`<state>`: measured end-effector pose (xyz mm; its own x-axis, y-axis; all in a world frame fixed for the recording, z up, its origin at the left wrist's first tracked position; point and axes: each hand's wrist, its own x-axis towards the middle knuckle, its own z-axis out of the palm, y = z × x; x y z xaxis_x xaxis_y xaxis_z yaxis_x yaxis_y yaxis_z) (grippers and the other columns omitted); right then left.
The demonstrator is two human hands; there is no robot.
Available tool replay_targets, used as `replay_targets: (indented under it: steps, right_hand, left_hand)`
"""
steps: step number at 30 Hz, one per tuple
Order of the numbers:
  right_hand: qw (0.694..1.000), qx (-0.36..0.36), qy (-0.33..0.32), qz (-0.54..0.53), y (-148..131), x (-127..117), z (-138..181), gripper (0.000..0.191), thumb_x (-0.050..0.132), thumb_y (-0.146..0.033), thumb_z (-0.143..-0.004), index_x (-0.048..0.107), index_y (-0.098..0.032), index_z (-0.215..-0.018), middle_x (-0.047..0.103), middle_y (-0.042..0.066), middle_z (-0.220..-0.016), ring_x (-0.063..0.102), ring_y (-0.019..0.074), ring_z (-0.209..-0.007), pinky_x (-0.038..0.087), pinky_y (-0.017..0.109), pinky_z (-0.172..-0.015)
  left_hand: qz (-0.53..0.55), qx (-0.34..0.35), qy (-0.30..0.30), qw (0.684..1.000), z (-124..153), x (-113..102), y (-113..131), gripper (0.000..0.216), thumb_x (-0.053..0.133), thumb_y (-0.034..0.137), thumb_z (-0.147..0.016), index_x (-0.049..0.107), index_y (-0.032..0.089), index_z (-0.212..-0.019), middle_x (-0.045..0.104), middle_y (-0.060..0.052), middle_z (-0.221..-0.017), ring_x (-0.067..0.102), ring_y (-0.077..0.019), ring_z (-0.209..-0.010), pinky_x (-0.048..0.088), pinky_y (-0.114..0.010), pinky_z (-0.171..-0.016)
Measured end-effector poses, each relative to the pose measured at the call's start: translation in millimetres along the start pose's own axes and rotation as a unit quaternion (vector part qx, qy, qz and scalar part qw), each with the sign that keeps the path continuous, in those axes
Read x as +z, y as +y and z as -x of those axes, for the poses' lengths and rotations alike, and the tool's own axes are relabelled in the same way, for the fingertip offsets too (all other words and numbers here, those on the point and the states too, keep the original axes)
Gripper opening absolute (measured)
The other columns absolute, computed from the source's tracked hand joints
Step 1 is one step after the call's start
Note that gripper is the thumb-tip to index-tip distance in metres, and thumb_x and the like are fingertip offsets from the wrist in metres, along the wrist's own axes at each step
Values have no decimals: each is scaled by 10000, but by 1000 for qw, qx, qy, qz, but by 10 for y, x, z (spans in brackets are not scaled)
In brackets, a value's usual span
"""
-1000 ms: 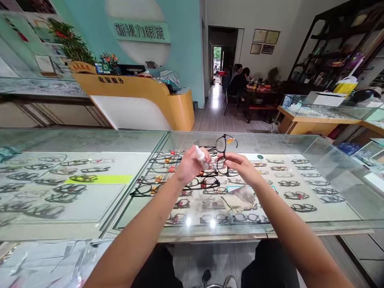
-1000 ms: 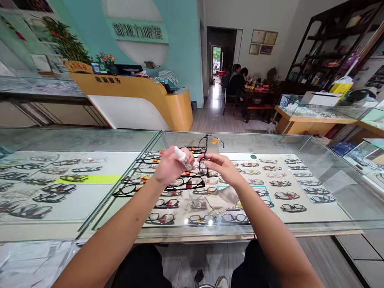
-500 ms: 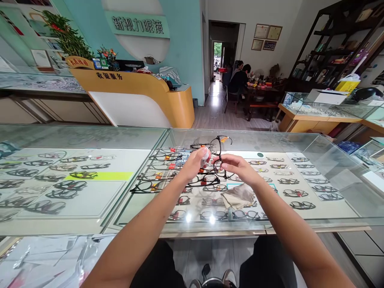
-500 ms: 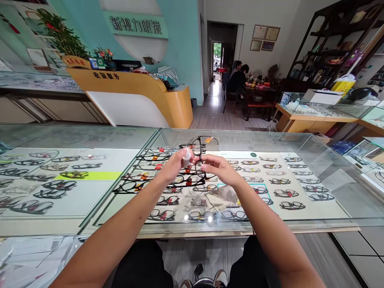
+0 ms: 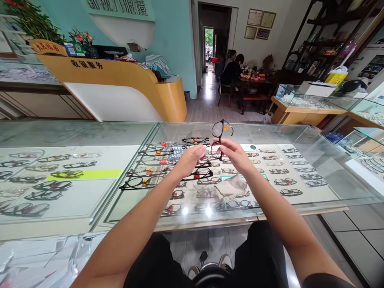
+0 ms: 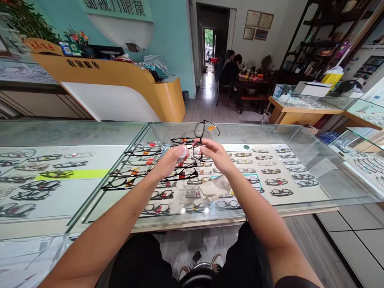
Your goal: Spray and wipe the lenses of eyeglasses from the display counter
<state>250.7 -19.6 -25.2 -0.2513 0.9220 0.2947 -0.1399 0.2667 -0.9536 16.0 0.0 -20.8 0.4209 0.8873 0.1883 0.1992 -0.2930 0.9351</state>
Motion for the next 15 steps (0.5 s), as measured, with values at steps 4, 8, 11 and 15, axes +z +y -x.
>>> replay_targets:
  steps: [4, 8, 11, 15]
  right_hand:
    - [1000, 3, -2, 6, -25, -8, 6, 516, 839, -653, -956, 837, -309, -1340, 823, 66, -1362, 685, 201, -945, 570, 378, -911]
    - [1000, 7, 12, 8, -47, -45, 3, 545, 836, -657, -947, 824, -314, -1369, 821, 70, -1383, 698, 206, -951, 570, 375, -896]
    - [1000, 6, 28, -1, -63, -93, -9, 539, 853, -644, -927, 827, -312, -1351, 823, 68, -1377, 687, 198, -947, 558, 360, -882]
    - [999, 3, 50, -1, -66, -174, -36, 516, 856, -620, -922, 821, -316, -1337, 824, 63, -1383, 664, 181, -932, 546, 347, -877]
  left_hand:
    - [23, -5, -2, 1000, 1, -20, -1, 665, 574, 865, -957, 611, 222, -792, 560, -19, -797, 505, -174, -709, 469, -329, -659]
    - [94, 11, 114, 989, -97, -301, -80, 593, 699, 808, -907, 639, 222, -846, 608, -29, -856, 582, -187, -771, 527, -343, -720]
    - [120, 27, 275, 954, -228, -728, -217, 330, 758, 510, -931, 591, 226, -935, 607, -3, -891, 578, -166, -792, 498, -327, -747]
    - [27, -51, 491, 869, -331, -1393, -490, 257, 595, 32, -971, 455, 226, -1064, 498, 48, -928, 447, -111, -798, 405, -288, -757]
